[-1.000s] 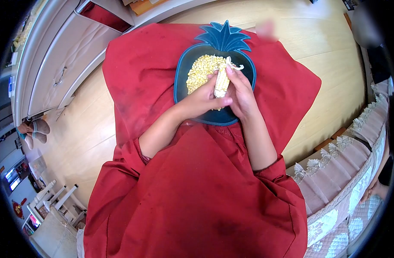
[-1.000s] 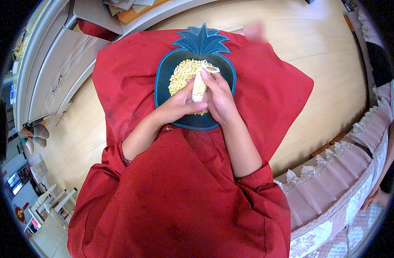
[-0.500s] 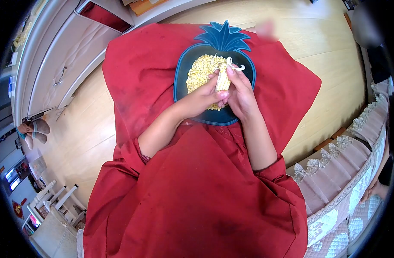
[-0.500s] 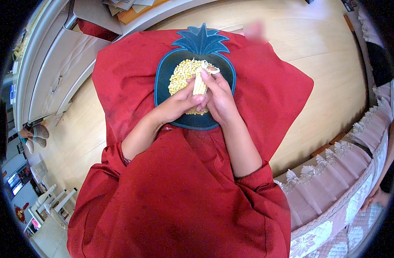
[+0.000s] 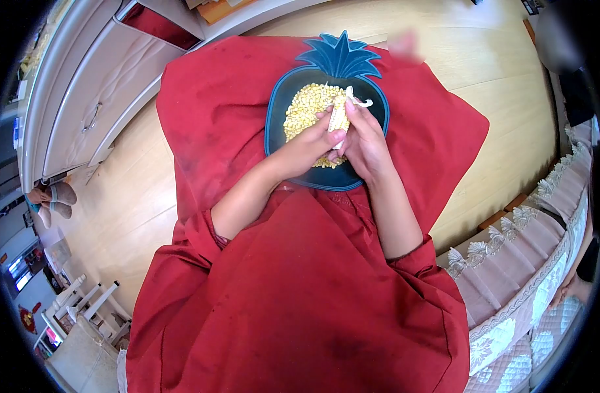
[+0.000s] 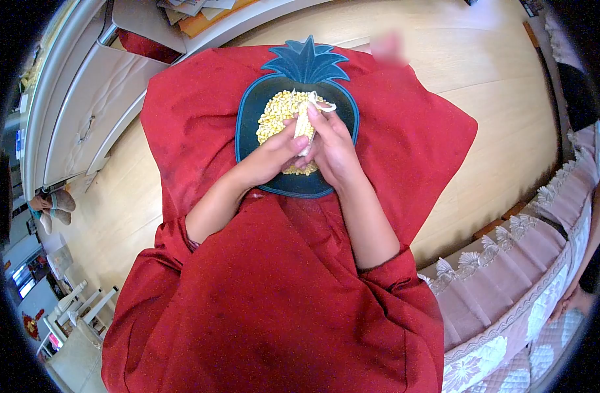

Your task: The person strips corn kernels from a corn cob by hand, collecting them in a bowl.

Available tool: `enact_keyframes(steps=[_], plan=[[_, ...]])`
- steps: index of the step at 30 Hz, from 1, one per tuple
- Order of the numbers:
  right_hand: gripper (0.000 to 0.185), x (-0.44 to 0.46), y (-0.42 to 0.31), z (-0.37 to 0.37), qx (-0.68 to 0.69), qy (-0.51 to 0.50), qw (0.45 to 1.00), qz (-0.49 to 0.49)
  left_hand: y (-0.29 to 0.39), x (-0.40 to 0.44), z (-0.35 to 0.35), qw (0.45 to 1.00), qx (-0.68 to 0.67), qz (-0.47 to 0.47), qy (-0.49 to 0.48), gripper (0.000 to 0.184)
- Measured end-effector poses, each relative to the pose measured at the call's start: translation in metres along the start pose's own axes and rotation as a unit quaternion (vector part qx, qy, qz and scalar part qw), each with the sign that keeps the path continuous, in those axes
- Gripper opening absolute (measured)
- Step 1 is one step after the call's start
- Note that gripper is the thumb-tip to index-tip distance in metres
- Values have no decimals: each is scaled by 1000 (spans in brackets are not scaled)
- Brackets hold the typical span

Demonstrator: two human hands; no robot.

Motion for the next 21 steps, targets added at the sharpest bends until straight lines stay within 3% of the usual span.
enact_keyframes(steps=[2,5,14,17,21], plan=[[38,1,1,0,-15,9,1000,3,-2,1,1,998,58,21,20,60],[39,1,0,-2,-16,-4,1000,8,-4,4,-2,995,81,54,-29,55],[37,0,-1,2,4,18,1000,-4,0,4,0,999,26,34,-32,51],[36,3,2,6,24,50,998,-18,-1,4,6,998,8,51,26,52],[34,3,3,-1,-29,18,999,-2,0,5,1,999,38,17,35,54]])
Point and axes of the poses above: each hand's wrist, its own x-axis towards the middle knuckle, its own z-axis out of the palm, y = z × x, the point moved 2 cm from there along x, towards the middle knuckle, and after that the axes turned 6 degrees about -z, right-handed, at the moved point
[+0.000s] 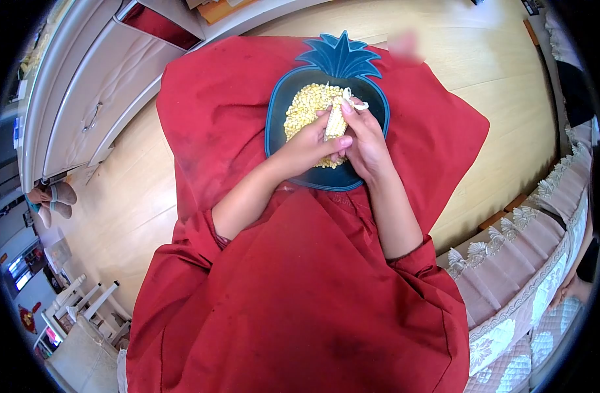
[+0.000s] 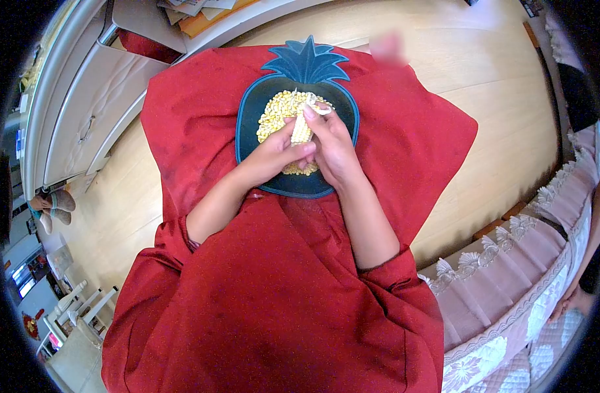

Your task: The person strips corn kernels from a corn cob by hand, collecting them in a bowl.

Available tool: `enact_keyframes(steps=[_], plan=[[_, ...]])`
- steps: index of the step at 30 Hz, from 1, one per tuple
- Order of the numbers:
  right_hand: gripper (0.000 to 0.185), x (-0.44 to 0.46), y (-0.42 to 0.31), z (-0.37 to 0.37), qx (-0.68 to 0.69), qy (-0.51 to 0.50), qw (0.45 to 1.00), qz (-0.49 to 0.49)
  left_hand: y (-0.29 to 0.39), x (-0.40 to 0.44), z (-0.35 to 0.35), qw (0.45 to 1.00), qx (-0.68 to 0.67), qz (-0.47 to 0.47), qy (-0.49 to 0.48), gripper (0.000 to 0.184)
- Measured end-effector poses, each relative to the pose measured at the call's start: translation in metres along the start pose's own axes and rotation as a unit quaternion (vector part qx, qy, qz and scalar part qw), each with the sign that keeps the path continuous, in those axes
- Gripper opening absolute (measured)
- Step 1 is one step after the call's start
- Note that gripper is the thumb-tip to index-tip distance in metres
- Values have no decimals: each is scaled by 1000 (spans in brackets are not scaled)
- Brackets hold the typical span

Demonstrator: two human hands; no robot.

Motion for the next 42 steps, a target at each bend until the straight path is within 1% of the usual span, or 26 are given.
enact_keyframes(steps=[2,5,8,11,13,15,17,18,20,23,26,29,32,35,38,41,42], plan=[[36,-1,-1,0,4,-10,1000,4,-6,2,-4,1000,5,-16,14,56],[36,0,1,0,14,-5,1000,3,-10,2,-6,1000,12,-15,9,56],[36,1,4,2,32,12,999,-21,-8,1,-4,1000,20,6,4,56],[34,0,2,3,25,0,1000,-12,-13,1,-8,1000,21,-13,0,59],[35,-1,-2,6,28,8,1000,3,-18,6,-9,995,84,56,10,62],[37,-1,-3,6,30,18,999,8,-18,5,-8,995,77,67,4,63],[40,1,0,5,30,28,999,3,0,-5,1,1000,1,19,-18,63],[41,1,1,2,30,13,999,14,-2,-4,-1,996,-88,-1,-30,62],[44,1,0,-5,28,-20,999,35,-9,-1,-7,963,-262,-38,-52,61],[47,2,2,-4,21,4,999,30,-9,3,-9,962,-256,-20,-92,56],[47,2,2,-5,19,-13,999,30,-8,-2,-4,981,-188,-58,1,51],[48,1,3,-6,9,-12,999,32,-14,1,-9,983,-172,-49,-35,50],[50,1,1,-3,2,-5,999,33,-17,1,-8,982,-180,-47,-31,50],[50,1,4,-1,20,27,999,33,-10,-4,-5,985,-153,-63,-39,50],[51,0,4,-7,50,-13,998,44,-13,-3,-12,983,-132,-16,-129,50],[52,0,1,-2,48,-3,999,13,-9,-4,-6,985,-126,-2,-114,47],[52,0,2,-2,47,5,999,12,-6,-4,-4,983,-147,-11,-107,46]])
Point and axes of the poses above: each hand's wrist, its own x-axis towards the middle knuckle, its own z-axis out of the palm, y = z × x, the point moved 2 cm from there along x, towards the middle knuckle, and after that the axes turned 6 degrees about -z, right-handed, at the moved point
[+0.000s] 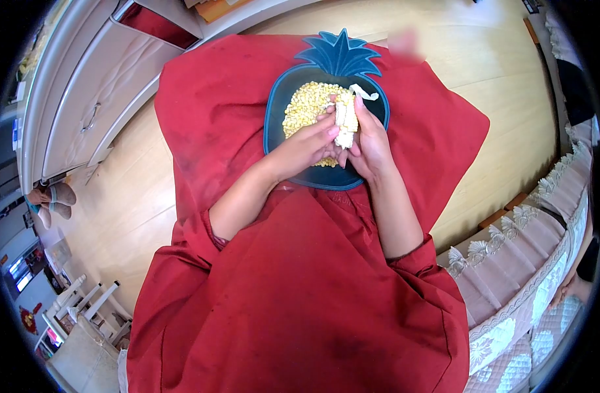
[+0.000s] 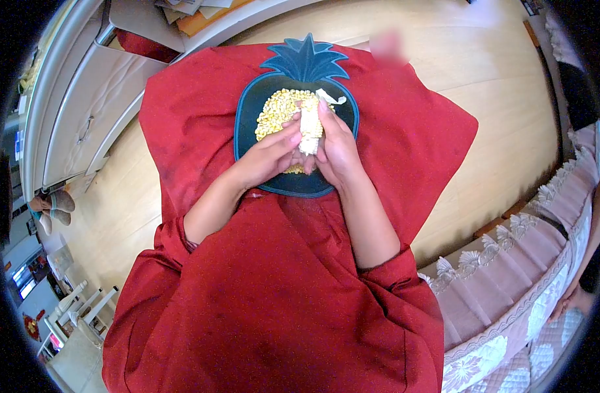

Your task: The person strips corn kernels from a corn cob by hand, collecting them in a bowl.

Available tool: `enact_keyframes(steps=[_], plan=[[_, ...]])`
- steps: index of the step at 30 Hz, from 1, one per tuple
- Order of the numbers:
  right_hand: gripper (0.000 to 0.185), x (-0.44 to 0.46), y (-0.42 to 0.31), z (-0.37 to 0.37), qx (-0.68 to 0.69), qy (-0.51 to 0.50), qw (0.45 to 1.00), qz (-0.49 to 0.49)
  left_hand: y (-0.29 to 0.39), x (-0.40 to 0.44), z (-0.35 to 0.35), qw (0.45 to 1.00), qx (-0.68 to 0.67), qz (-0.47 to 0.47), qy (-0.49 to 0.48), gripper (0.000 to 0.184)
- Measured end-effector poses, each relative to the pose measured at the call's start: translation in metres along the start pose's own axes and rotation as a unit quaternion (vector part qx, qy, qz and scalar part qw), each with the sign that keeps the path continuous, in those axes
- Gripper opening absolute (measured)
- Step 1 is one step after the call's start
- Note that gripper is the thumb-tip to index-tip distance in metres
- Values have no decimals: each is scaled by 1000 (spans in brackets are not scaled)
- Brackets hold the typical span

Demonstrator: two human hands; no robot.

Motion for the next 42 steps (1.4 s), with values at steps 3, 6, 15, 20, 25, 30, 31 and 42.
enact_keyframes(steps=[3,6,15,20,25,30,31,42], plan=[[52,0,0,0,-2,-1,1000,5,3,1,1,999,-43,-9,8,44],[50,-1,-3,-6,-5,-33,999,18,0,3,-4,999,-40,-2,1,45],[37,-2,-4,3,-19,-14,1000,13,-3,5,-7,995,35,12,92,45],[38,-1,-2,0,-36,-41,998,11,-8,5,-10,984,79,15,158,48],[40,-2,-1,3,-12,-16,1000,4,-11,4,-13,985,78,32,149,47],[43,-2,-2,3,-9,-14,1000,7,-9,3,-12,993,36,16,114,42],[43,-1,1,1,-6,-12,1000,2,-8,4,-12,994,2,20,104,41],[41,-1,-1,0,-31,-42,999,6,-3,6,-8,992,-21,18,124,46]])
Point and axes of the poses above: each hand's wrist, its own x-axis towards the middle knuckle, its own z-axis out of the palm, y = z × x, the point moved 2 cm from there along x, towards the middle knuckle, and after that the axes turned 6 degrees about -z, right-handed, at the moved point
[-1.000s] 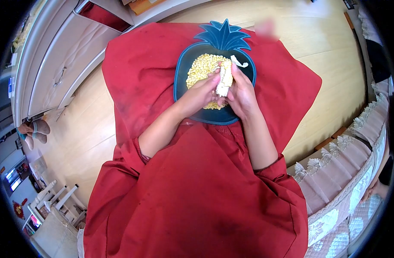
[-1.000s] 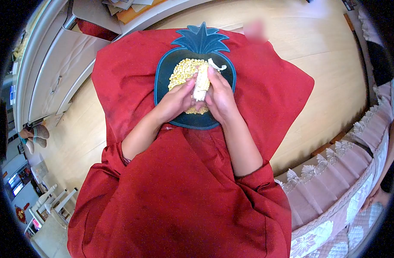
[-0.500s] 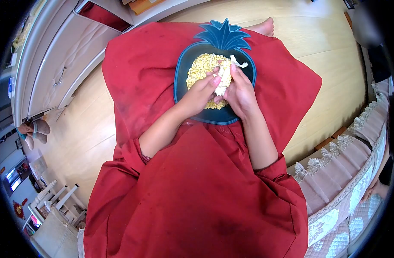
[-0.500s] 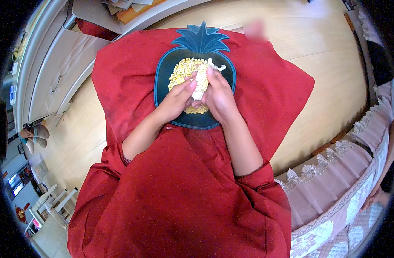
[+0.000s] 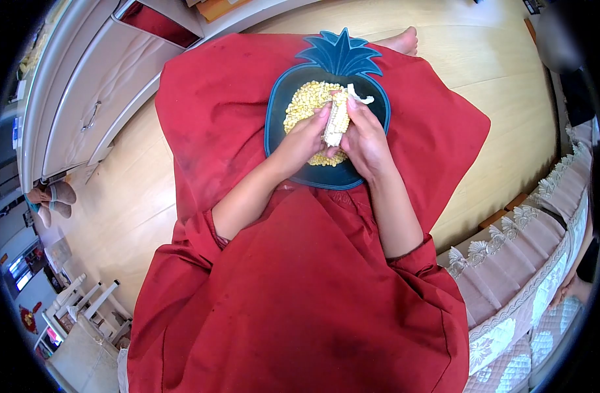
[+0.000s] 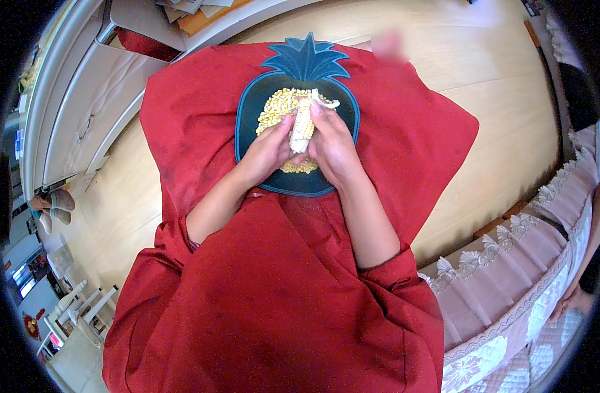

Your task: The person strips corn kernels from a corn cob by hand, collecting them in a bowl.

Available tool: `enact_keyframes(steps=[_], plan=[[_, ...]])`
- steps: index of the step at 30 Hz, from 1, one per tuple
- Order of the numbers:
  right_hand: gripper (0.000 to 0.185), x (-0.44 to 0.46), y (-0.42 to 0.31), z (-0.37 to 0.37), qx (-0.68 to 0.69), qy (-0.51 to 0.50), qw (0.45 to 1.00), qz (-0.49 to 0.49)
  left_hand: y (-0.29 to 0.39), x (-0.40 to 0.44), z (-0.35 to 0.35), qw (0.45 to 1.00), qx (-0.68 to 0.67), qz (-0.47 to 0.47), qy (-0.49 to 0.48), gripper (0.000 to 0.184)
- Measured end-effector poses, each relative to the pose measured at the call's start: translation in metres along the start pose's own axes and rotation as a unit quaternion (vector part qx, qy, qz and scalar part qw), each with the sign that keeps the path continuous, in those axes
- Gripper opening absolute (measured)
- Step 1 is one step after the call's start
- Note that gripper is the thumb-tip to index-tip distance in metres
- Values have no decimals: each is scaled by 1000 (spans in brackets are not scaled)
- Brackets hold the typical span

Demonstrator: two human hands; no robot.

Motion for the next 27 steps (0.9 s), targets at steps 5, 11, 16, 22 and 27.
enact_keyframes(steps=[5,11,16,22,27], plan=[[41,1,2,-2,1,-6,1000,4,-8,1,-7,985,167,11,31,48],[42,2,1,3,48,28,998,-8,-9,0,-8,996,77,9,38,45],[41,1,0,1,32,6,999,-5,-4,3,-8,999,-38,13,-13,44],[40,2,0,5,36,10,999,-17,-3,1,-5,996,82,23,13,43],[39,1,1,2,30,5,1000,-1,-1,-2,-2,989,140,34,28,45]])
Point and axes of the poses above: each hand's wrist, its own x-axis towards the middle knuckle, its own z-axis out of the palm, y = z × x, the point moved 2 cm from there along x, towards the middle knuckle, and after that the axes turned 6 degrees about -z, right-handed, at the moved point
